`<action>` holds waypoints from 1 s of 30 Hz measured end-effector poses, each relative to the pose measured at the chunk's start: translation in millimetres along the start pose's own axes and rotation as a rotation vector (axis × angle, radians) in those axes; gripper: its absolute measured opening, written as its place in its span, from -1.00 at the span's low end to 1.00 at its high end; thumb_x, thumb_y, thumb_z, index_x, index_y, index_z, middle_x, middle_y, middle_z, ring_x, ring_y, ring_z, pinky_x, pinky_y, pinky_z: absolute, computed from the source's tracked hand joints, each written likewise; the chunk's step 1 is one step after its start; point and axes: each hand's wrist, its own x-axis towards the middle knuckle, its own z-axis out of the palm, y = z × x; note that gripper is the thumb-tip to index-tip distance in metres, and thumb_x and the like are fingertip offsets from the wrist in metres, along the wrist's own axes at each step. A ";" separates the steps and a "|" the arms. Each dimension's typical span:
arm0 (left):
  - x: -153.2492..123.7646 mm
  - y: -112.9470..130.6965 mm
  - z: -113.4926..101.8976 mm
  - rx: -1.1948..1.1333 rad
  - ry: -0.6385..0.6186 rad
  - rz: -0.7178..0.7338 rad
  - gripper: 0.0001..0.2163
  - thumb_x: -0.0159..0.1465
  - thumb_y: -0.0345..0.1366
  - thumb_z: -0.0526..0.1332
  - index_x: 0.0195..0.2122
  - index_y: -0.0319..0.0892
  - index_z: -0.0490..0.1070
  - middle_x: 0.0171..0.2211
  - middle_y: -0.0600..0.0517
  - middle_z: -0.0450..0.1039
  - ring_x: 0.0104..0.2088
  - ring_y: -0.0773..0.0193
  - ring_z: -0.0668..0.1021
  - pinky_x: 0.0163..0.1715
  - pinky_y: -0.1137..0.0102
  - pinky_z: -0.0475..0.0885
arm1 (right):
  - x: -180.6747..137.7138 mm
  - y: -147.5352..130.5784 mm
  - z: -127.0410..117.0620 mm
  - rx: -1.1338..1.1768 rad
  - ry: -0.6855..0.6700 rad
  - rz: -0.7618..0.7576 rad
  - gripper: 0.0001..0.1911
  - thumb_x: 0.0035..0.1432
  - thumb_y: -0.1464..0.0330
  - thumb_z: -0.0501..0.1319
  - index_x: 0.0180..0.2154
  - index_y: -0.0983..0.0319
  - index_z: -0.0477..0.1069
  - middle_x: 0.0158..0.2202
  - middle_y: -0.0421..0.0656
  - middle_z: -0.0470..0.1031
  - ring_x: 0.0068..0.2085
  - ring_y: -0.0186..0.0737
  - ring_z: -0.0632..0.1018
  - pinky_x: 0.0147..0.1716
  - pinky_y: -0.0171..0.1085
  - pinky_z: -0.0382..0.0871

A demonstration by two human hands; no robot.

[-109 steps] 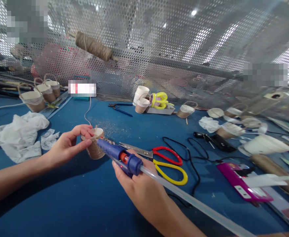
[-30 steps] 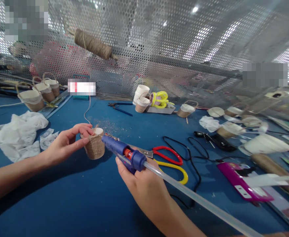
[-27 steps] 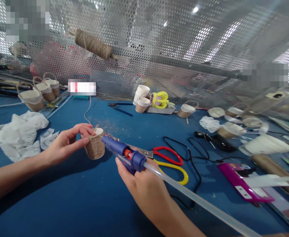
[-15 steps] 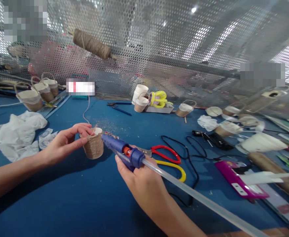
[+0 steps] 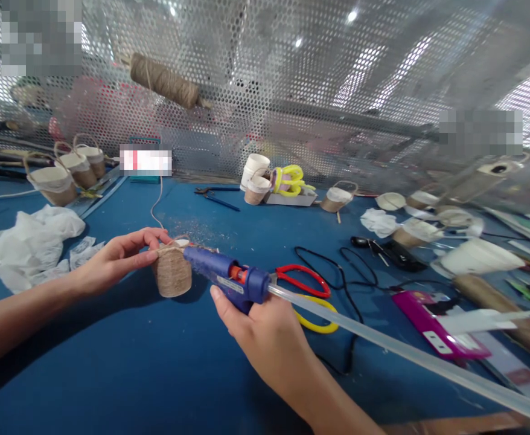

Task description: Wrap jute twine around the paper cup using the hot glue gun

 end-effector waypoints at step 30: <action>-1.9 2.5 -0.7 -0.017 -0.055 0.000 -0.82 0.20 -0.20 0.15 -0.41 -0.21 0.28 -0.09 -0.12 0.31 0.00 0.12 0.33 0.00 0.24 0.19 | -4.0 -12.4 -2.3 -0.014 -0.130 0.011 -0.68 0.16 0.28 0.08 -0.56 0.17 0.47 -0.77 -0.25 0.34 -0.68 -0.30 0.43 -0.65 -0.33 0.33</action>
